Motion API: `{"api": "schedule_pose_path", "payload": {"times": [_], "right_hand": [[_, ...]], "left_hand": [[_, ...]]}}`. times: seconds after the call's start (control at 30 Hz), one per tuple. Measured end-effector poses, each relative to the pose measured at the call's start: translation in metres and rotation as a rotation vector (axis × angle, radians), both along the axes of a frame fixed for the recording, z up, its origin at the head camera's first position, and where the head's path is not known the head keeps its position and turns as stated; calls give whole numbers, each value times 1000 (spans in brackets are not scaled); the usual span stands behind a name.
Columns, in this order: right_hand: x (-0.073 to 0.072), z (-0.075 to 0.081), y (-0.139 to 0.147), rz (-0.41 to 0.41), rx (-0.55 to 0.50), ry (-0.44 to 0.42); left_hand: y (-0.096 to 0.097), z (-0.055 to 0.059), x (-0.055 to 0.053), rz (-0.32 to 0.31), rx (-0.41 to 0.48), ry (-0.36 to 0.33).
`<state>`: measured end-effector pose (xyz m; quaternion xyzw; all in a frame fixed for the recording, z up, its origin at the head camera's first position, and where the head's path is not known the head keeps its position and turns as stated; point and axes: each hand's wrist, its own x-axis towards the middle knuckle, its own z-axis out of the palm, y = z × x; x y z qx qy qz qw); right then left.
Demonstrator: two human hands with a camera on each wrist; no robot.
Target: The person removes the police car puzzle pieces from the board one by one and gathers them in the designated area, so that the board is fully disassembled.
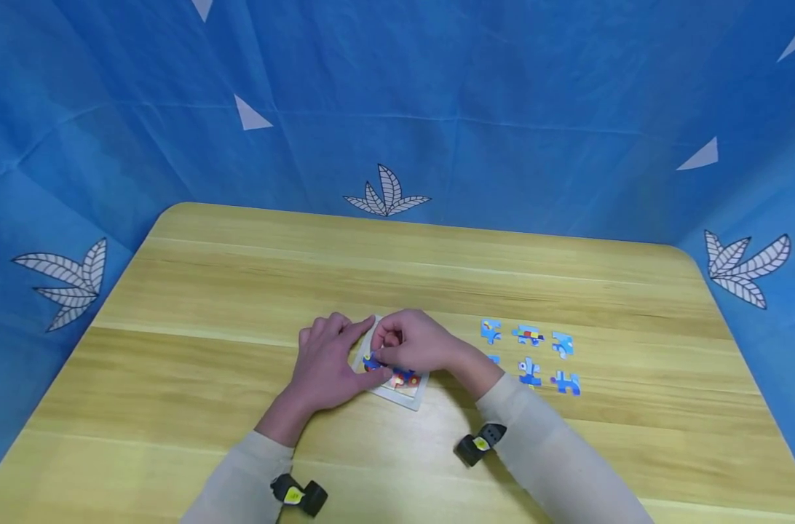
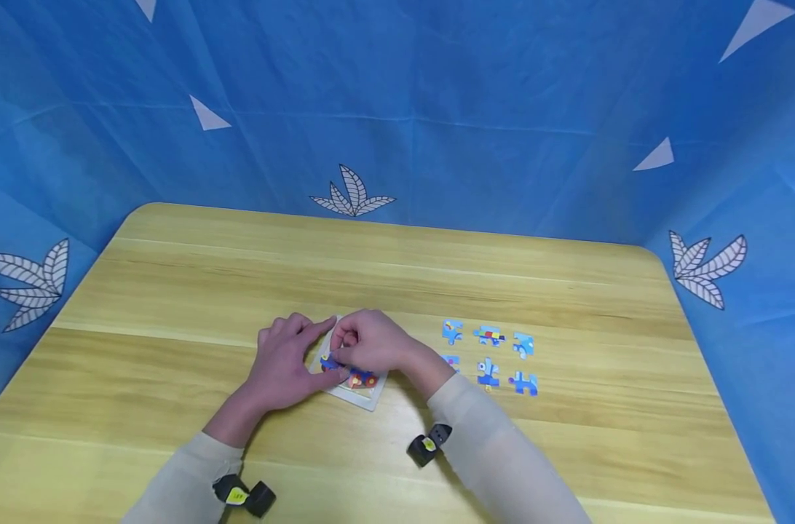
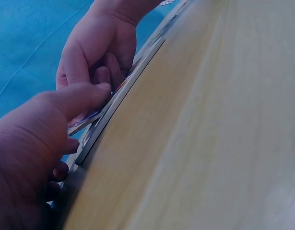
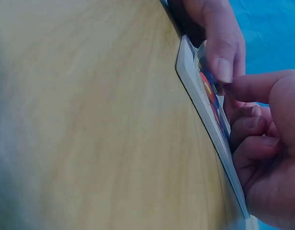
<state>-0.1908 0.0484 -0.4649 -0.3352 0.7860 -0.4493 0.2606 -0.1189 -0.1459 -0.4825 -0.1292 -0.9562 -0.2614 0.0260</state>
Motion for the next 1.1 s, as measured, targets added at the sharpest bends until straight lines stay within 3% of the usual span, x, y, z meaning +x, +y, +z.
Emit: {"api": "schedule_pose_path", "payload": {"times": [0.27, 0.67, 1.1], "right_hand": [[-1, -1, 2, 53, 1, 48], [1, -1, 1, 40, 18, 96], [0, -3, 0, 16, 3, 17]], "left_hand": [[2, 1, 0, 12, 2, -24], [1, 1, -1, 9, -4, -18], [1, 1, -1, 13, 0, -33]]}}
